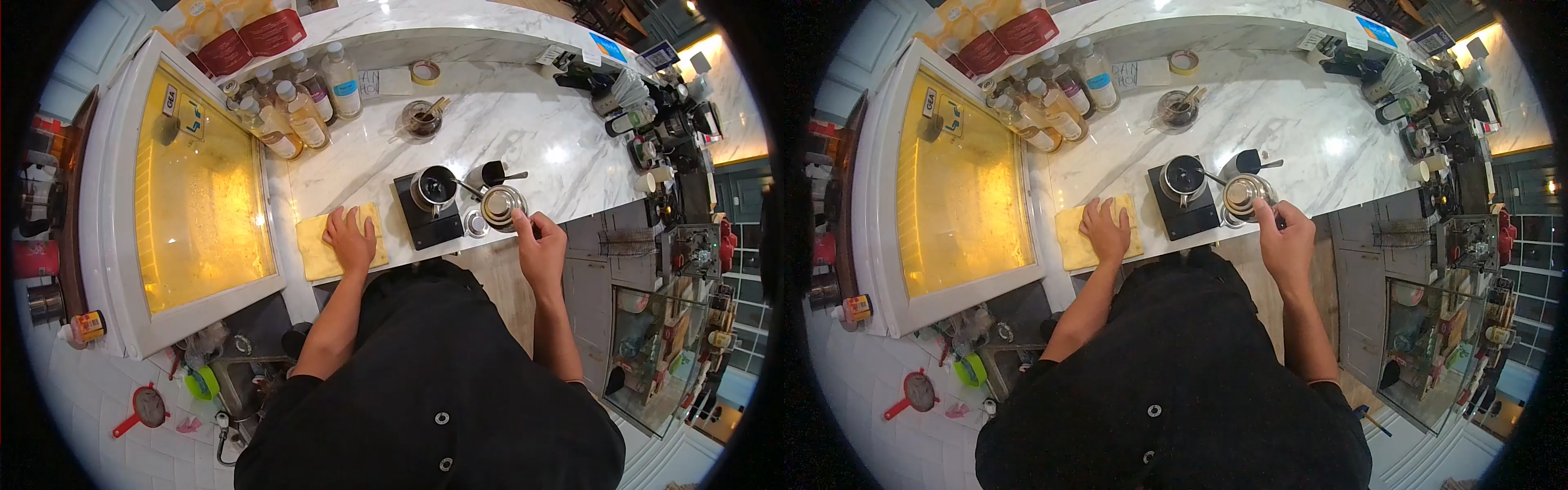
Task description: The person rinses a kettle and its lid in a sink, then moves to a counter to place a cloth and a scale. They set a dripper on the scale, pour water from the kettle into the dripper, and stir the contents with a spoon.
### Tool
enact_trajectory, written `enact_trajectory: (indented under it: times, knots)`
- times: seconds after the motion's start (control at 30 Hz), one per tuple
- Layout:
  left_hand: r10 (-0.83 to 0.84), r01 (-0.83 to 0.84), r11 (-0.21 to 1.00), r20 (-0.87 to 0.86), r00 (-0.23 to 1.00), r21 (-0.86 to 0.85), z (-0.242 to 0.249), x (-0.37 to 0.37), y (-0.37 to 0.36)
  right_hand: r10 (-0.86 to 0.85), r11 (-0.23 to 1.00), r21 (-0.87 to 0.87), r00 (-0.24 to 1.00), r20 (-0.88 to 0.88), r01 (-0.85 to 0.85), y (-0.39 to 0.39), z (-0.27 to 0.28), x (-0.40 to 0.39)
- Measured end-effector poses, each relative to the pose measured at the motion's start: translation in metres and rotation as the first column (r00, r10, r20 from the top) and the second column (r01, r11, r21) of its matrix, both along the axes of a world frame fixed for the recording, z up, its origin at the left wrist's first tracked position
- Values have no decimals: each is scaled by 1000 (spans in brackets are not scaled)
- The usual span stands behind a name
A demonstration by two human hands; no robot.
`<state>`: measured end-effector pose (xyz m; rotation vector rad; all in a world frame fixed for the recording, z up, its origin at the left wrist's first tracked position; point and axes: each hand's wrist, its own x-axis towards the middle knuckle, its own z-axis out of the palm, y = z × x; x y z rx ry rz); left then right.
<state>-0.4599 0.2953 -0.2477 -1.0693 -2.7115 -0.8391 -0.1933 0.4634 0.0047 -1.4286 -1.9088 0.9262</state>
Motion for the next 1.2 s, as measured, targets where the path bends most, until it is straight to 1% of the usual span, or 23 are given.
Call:
enact_trajectory:
  times: [0.1,0.27,0.37,0.5,0.77,0.97,1.1,1.2]
  knots:
    - [-1,1,1000,-12,1000,0,0,0,0,8,1000,13,1000,-9,-8,1,2,2]
    - [-2,1,1000,-8,1000,-14,0,-1,0,10,1000,5,999,41,-10,0,1,7]
    - [-7,7,1000,-14,1000,-5,-1,-1,-1,11,1000,-17,999,36,-10,-4,2,7]
    - [-6,5,1000,-21,1000,-5,-2,-1,0,17,1000,-2,998,55,-17,-5,0,7]
    - [-4,4,1000,-42,999,9,-3,-1,0,33,998,-46,999,-12,-34,-7,0,-2]
    - [-5,5,1000,-31,1000,-10,-1,-1,1,19,1000,-13,1000,6,-19,0,0,-4]
    - [-8,7,1000,-30,1000,-10,-2,-1,1,13,999,-42,1000,-23,-14,3,2,0]
    - [-4,3,1000,-43,999,-10,-2,-1,1,8,1000,-20,1000,-11,-8,4,3,3]
